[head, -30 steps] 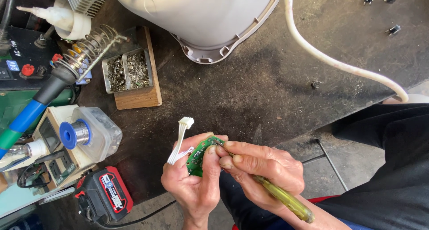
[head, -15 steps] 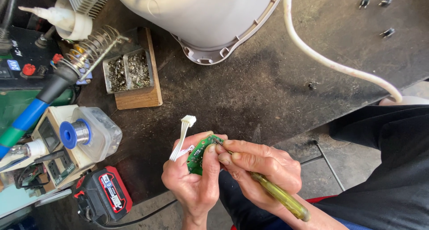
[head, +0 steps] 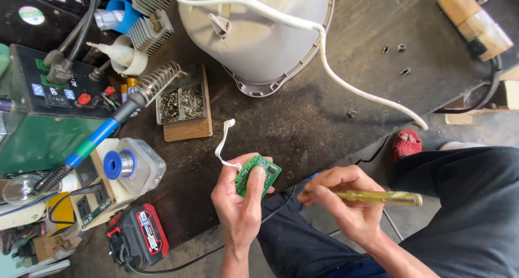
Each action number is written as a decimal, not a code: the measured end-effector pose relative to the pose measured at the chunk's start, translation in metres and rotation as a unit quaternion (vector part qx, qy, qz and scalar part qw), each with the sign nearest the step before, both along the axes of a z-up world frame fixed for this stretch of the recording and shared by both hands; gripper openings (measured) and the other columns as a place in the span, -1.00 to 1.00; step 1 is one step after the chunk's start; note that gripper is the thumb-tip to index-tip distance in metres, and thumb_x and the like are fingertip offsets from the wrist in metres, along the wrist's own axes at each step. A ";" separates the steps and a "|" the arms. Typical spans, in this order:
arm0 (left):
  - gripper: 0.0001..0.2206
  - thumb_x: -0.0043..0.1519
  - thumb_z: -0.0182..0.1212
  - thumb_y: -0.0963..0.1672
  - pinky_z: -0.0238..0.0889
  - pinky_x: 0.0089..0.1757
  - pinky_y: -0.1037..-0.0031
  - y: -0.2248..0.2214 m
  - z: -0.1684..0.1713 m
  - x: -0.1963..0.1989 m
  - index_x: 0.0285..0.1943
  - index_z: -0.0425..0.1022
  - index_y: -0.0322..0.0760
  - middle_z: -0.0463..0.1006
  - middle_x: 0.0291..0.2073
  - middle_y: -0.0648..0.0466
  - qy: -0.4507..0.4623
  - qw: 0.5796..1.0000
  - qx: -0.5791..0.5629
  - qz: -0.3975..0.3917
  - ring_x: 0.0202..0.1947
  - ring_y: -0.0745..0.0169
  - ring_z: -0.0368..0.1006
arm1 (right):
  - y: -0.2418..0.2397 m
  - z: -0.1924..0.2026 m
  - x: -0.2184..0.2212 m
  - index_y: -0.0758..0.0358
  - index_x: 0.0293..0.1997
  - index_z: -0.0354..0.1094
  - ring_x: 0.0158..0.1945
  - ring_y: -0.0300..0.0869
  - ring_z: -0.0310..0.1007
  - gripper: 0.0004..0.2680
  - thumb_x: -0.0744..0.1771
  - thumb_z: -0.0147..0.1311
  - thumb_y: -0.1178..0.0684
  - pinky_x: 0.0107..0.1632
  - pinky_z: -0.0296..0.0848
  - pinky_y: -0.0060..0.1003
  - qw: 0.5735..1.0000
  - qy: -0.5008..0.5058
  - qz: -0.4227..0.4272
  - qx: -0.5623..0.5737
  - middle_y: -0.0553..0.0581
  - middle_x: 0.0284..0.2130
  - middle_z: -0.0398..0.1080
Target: Soldering wires to a circuit board and assembling components of an electronic device at a repair bench.
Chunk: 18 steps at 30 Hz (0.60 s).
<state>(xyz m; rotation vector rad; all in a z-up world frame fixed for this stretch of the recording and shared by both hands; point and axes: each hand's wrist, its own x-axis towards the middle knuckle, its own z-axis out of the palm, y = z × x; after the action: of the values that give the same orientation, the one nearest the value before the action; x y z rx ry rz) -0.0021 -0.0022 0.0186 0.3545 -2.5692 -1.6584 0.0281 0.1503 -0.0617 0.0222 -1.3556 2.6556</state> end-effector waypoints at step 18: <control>-0.91 0.36 0.09 -0.17 0.46 0.03 0.16 -0.013 0.032 0.029 -0.14 0.50 -0.26 0.62 -0.12 -0.07 0.307 0.895 -0.135 -0.295 -0.04 -0.13 0.66 | -0.005 -0.010 0.015 0.07 0.17 0.45 -0.25 -0.23 0.45 -0.67 0.28 0.36 0.14 -0.18 0.44 -0.40 0.981 0.122 0.062 0.140 0.21 -0.11 0.50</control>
<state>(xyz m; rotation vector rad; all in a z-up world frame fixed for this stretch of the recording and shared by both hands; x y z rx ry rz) 0.0270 -0.0152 0.0508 -0.9038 -2.4354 -1.1939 0.0436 0.1448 -0.0720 0.4648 -1.6737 2.4294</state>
